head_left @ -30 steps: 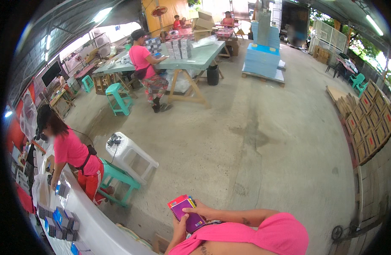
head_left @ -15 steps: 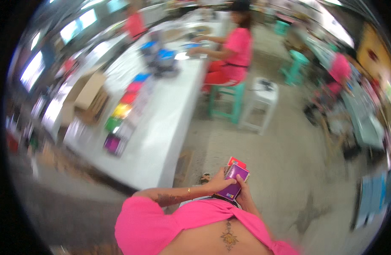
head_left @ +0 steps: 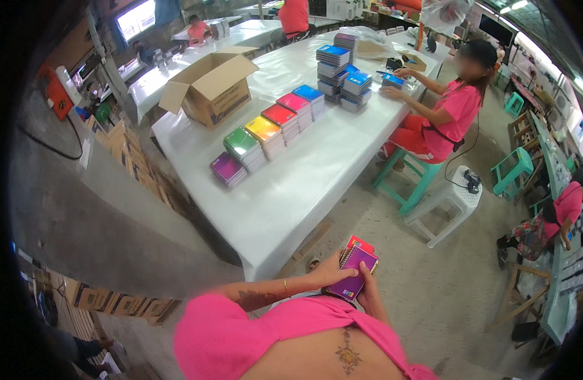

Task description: The person sorts a set of small notebooks of various colors into stacks and places them into a larger pile.

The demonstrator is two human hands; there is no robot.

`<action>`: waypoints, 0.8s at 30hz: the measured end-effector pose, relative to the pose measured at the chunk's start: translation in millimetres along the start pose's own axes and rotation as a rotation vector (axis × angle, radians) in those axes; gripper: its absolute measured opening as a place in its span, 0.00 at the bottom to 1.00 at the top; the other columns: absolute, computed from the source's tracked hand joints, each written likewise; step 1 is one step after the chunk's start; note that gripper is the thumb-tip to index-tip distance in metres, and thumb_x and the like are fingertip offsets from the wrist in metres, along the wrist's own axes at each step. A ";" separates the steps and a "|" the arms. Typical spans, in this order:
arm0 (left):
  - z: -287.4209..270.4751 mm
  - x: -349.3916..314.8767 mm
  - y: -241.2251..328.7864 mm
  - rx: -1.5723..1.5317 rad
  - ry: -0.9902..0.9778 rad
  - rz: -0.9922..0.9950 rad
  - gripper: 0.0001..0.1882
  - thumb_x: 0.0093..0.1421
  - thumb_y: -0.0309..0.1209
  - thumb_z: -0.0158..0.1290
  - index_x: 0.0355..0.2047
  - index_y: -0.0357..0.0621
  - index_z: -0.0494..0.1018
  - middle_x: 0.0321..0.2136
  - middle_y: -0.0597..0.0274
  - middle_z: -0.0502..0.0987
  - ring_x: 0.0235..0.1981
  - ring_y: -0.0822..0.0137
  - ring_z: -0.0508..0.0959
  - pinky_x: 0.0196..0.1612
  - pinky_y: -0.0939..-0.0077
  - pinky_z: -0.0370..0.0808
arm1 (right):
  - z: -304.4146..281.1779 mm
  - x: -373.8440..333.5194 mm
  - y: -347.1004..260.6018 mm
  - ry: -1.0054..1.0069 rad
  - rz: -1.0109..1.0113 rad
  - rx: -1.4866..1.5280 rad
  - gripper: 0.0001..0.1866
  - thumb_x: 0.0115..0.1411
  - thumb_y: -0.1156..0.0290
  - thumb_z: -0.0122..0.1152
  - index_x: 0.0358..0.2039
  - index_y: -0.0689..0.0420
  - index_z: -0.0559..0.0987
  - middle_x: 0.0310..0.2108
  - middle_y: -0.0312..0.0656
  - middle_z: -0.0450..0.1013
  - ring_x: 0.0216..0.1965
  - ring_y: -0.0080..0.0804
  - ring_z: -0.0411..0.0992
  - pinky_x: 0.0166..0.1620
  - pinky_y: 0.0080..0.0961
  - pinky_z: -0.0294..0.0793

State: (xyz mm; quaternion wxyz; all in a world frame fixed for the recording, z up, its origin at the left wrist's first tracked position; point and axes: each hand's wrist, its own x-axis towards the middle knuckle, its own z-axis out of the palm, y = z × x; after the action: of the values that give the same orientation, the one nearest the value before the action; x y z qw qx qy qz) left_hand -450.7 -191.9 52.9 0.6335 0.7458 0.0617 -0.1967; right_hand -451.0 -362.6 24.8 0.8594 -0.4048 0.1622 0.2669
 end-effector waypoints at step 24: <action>-280.0 178.3 -24.8 -0.206 0.530 0.514 0.49 0.50 0.31 0.69 0.66 0.39 0.51 0.56 0.50 0.69 0.59 0.59 0.69 0.62 0.64 0.67 | 215.0 358.8 -27.5 -0.702 -0.459 -0.587 0.64 0.44 0.66 0.81 0.71 0.57 0.43 0.61 0.50 0.58 0.60 0.39 0.63 0.63 0.34 0.63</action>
State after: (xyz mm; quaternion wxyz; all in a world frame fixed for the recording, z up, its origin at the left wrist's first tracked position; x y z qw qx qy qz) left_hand -235.7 56.3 -2.6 0.6958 0.6944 0.0537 0.1754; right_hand -132.5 -91.5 -2.7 0.7488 -0.5401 -0.3111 0.2254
